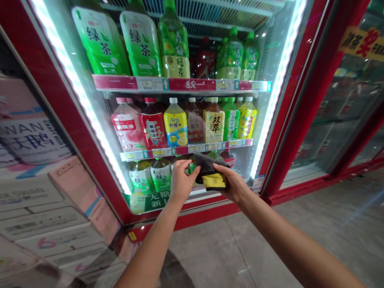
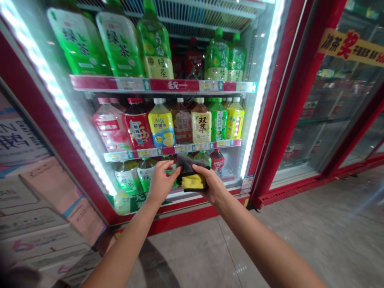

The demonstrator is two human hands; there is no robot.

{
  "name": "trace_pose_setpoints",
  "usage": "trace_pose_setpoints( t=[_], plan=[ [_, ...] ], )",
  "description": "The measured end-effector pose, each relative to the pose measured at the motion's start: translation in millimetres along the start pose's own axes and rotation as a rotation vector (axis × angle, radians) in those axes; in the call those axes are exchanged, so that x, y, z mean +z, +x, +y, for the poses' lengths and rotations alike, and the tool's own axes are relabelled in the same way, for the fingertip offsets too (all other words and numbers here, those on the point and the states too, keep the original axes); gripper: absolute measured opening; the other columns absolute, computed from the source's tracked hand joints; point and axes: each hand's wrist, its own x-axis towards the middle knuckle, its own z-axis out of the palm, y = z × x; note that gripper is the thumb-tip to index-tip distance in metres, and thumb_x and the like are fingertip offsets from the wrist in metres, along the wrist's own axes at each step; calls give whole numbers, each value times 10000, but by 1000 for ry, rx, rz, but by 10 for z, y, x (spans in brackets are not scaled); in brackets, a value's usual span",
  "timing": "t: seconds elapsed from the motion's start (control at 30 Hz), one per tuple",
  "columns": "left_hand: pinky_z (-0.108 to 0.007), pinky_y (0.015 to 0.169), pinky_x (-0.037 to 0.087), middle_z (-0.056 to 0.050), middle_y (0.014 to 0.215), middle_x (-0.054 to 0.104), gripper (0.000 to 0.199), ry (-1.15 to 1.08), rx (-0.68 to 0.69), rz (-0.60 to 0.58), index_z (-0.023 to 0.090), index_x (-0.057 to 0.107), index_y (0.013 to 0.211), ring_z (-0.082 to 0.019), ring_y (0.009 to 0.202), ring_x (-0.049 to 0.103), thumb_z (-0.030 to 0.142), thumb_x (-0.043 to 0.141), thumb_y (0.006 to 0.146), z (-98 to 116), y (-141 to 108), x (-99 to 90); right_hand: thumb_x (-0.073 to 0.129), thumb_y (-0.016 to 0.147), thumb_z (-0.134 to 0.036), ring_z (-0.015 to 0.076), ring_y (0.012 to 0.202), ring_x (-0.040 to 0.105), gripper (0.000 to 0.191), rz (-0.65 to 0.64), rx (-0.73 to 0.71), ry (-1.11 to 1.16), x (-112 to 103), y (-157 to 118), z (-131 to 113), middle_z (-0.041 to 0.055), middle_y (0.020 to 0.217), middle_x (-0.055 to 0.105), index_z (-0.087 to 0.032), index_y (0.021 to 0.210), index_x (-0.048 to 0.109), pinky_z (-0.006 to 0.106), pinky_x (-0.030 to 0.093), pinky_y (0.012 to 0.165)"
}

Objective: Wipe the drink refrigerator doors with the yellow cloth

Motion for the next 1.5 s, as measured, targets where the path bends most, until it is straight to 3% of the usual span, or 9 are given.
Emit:
trace_pose_setpoints(
  t=[0.17, 0.27, 0.47, 0.67, 0.83, 0.9, 1.2, 1.37, 1.5],
  plan=[
    [-454, 1053, 501, -124, 1223, 628, 230, 428, 349, 134, 209, 740, 1094, -274, 1179, 604, 245, 574, 938, -173, -79, -81, 693, 840, -345, 323, 1358, 556, 556, 372, -874, -745, -296, 176, -129, 108, 1453, 610, -260, 1384, 613, 516, 445, 1157],
    [-479, 1119, 459, -147, 1325, 594, 262, 585, 529, 109, 195, 726, 1138, -299, 1291, 548, 185, 543, 950, -257, -146, -83, 615, 893, -254, 336, 1505, 376, 596, 380, -1079, -1334, -431, 360, -19, 95, 1577, 492, -283, 1484, 539, 571, 275, 1251],
    [-513, 1145, 444, -163, 1391, 570, 288, 627, 562, 110, 198, 705, 1191, -311, 1367, 515, 183, 534, 959, -357, -170, -12, 590, 955, -383, 375, 1581, 181, 669, 407, -1095, -1574, -466, 660, 431, 131, 1651, 372, -225, 1580, 411, 642, 127, 1271],
    [-553, 1216, 371, -169, 1467, 568, 322, 650, 615, 80, 185, 694, 1226, -314, 1468, 446, 157, 517, 959, -406, -143, 9, 543, 994, -218, 207, 1408, 535, 468, -118, -968, -1674, -1213, 498, 820, -55, 1432, 649, -512, 1351, 617, 517, 236, 1281],
    [-554, 1253, 315, -131, 1617, 434, 509, 710, 652, -32, 211, 544, 1460, -284, 1553, 303, 126, 480, 962, -521, -133, -7, 515, 961, -195, 318, 1551, 302, 480, 430, -1044, -1597, -1273, 564, 752, 63, 1564, 519, -334, 1408, 624, 655, 177, 1261],
    [-548, 1267, 288, -130, 1645, 374, 569, 743, 659, -64, 203, 463, 1529, -278, 1568, 247, 129, 477, 965, -581, -146, 5, 534, 965, -265, 340, 1571, 235, 501, 439, -1078, -1567, -1065, 642, 780, 84, 1586, 485, -295, 1463, 577, 666, 151, 1264],
    [-562, 1283, 225, -117, 1679, 261, 684, 728, 641, -69, 227, 335, 1602, -288, 1574, 188, 117, 498, 947, -643, -180, 109, 529, 1016, -197, 197, 1417, 525, 540, -225, -940, -1617, -1061, 512, 1082, -94, 1443, 629, -559, 1416, 522, 586, 175, 1288],
    [-539, 1286, 242, -99, 1674, 294, 672, 737, 680, -78, 237, 366, 1587, -274, 1572, 195, 109, 506, 942, -637, -226, 151, 510, 973, -188, 289, 1531, 352, 544, 338, -1085, -1589, -1220, 695, 829, 19, 1553, 537, -407, 1470, 541, 644, 185, 1268],
    [-524, 1287, 256, -94, 1671, 299, 659, 760, 704, -125, 233, 381, 1580, -266, 1571, 197, 105, 505, 946, -680, -276, 173, 489, 943, -188, 347, 1565, 249, 613, 620, -1075, -1515, -1451, 625, 1102, 133, 1624, 417, -260, 1551, 455, 635, 345, 1203]
  ],
)
